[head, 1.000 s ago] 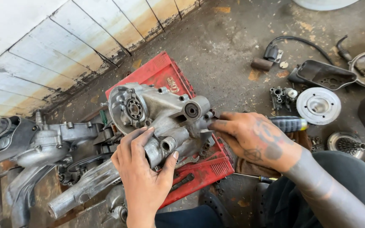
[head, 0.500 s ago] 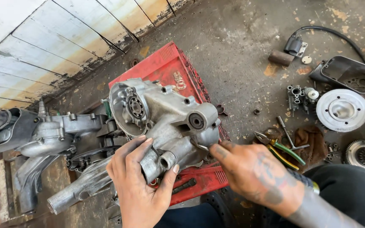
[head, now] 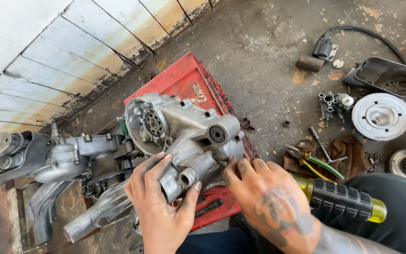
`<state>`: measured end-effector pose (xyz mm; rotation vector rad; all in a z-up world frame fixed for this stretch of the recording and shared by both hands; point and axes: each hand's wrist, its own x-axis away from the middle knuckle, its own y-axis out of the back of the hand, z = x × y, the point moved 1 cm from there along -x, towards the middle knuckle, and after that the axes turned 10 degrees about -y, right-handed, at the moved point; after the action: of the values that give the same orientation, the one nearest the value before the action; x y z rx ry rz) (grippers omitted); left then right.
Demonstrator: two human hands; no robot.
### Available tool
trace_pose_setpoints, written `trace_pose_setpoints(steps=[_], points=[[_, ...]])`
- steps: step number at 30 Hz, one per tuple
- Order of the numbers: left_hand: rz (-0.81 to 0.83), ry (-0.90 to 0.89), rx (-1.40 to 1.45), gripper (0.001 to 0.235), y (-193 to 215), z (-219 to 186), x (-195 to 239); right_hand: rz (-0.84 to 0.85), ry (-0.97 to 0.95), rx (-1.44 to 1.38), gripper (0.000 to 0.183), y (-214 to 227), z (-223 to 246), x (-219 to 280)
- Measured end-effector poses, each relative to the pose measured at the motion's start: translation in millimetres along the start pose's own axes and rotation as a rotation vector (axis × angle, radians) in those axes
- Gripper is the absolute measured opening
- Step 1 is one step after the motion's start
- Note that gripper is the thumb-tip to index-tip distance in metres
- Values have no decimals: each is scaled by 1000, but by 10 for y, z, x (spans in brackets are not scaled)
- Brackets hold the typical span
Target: Repairing and cleaning motorcycle engine components using hand tools
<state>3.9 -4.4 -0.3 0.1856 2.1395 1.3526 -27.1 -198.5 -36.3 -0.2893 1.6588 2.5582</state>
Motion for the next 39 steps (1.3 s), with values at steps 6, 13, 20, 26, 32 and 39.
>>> trace_pose_setpoints(steps=[6, 13, 20, 26, 32, 39], points=[[-15, 21, 21, 62, -5, 4, 7, 156, 164, -134, 28, 64, -214, -129], [-13, 8, 15, 63, -6, 3, -2, 67, 82, -107, 30, 78, -127, -112], [-15, -4, 10, 65, -4, -3, -9, 64, 127, 240, 9, -12, 122, -43], [7, -28, 1, 62, 6, -2, -19, 61, 245, -68, 19, 62, -108, -146], [9, -3, -1, 63, 9, -22, -33, 14, 203, -172, 28, 109, -43, -102], [4, 2, 1, 64, 3, -10, -24, -12, 135, -247, 39, -32, -42, 55]])
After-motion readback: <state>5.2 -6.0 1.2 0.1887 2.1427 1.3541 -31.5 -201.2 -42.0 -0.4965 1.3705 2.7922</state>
